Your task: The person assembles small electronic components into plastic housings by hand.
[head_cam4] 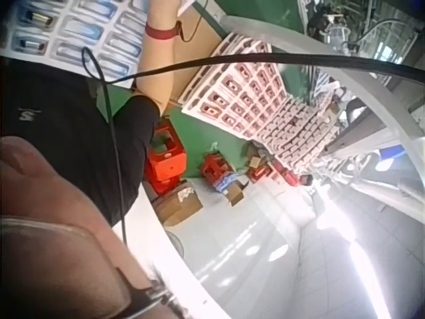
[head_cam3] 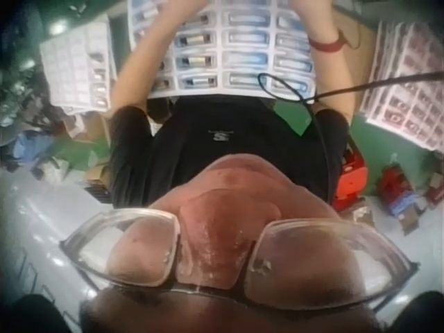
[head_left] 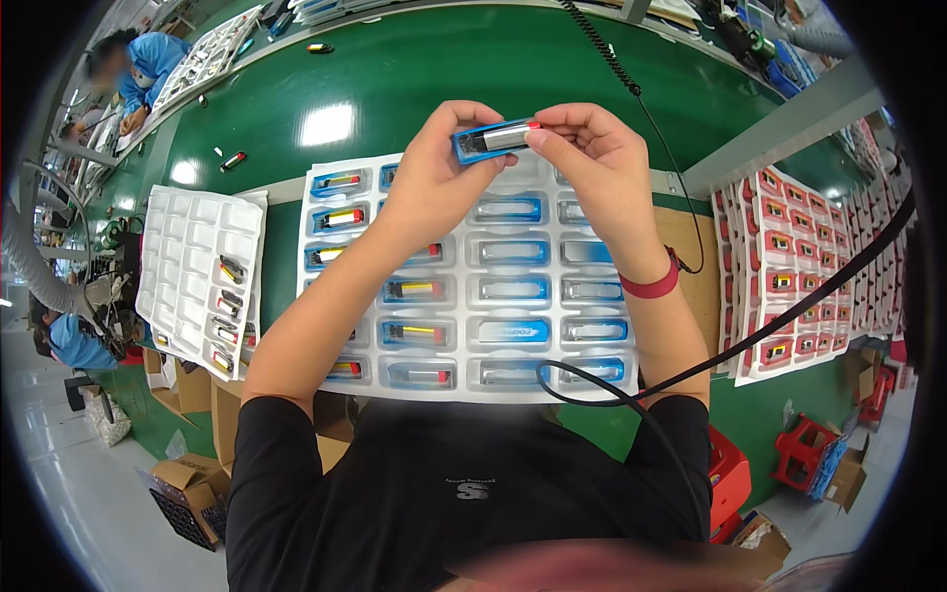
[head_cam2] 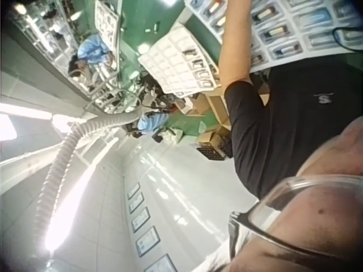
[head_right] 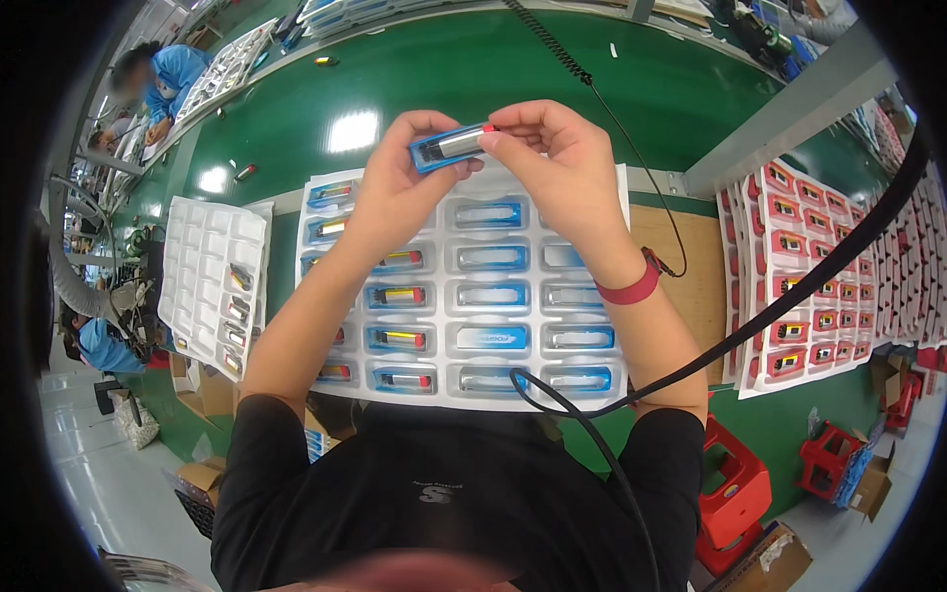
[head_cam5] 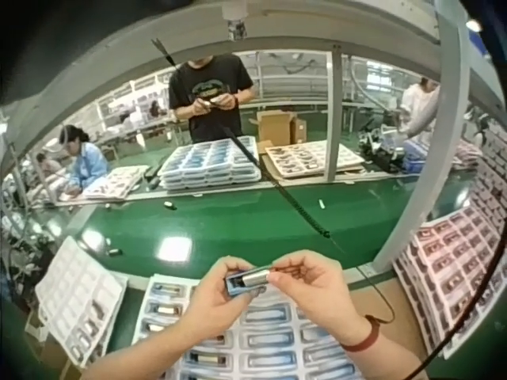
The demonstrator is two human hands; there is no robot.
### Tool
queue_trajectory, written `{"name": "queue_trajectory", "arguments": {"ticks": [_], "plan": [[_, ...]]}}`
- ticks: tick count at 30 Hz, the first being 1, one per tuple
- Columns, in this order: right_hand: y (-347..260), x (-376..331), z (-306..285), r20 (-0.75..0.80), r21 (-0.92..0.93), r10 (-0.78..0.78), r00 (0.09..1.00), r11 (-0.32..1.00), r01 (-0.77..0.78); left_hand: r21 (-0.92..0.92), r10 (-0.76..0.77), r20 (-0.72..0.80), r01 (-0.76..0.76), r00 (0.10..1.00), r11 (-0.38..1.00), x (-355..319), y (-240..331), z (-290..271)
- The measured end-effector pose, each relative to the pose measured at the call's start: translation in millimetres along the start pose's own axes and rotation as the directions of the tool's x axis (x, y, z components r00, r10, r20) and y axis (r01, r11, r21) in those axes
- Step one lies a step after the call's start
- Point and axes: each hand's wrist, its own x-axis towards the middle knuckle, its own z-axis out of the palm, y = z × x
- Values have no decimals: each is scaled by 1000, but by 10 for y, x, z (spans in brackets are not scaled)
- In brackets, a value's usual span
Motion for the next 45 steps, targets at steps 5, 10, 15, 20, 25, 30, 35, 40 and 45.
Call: {"name": "queue_trajectory", "arguments": {"ticks": [5, 10, 15, 20, 25, 30, 35, 40, 45], "plan": [[-18, -36, 29, -43, -32, 53, 998, 998, -54, -29, -41, 59, 43, 997, 999, -15, 47, 30], [136, -29, 39, -58, -223, -204, 977, 957, 187, -44, -44, 89, 49, 995, 998, -7, 73, -25], [170, 120, -13, 116, 67, 18, 993, 997, -26, -65, 18, 49, -15, 999, 998, -32, -84, -19], [-10, 33, -144, 300, -452, -130, 945, 853, 261, 629, 336, 162, -360, 928, 689, -91, -39, -160], [-79, -63, -4, 454, -590, -376, 808, 553, 588, 592, 353, 75, -327, 932, 737, -355, 60, -160], [5, -41, -39, 412, -411, -140, 900, 853, 322, 644, 153, 65, -159, 986, 748, -614, 348, -163], [254, 129, -403, 243, -427, 228, 943, 898, -107, 744, 194, -74, -75, 978, 664, -1428, 685, -1164], [458, 353, -139, 434, -647, 28, 901, 706, 290, 908, -148, -201, 241, 968, 343, -2469, 498, -1848], [514, 252, -98, 372, -765, 76, 925, 589, 259, 903, -283, -257, 334, 924, 270, -2643, 276, -1819]]}}
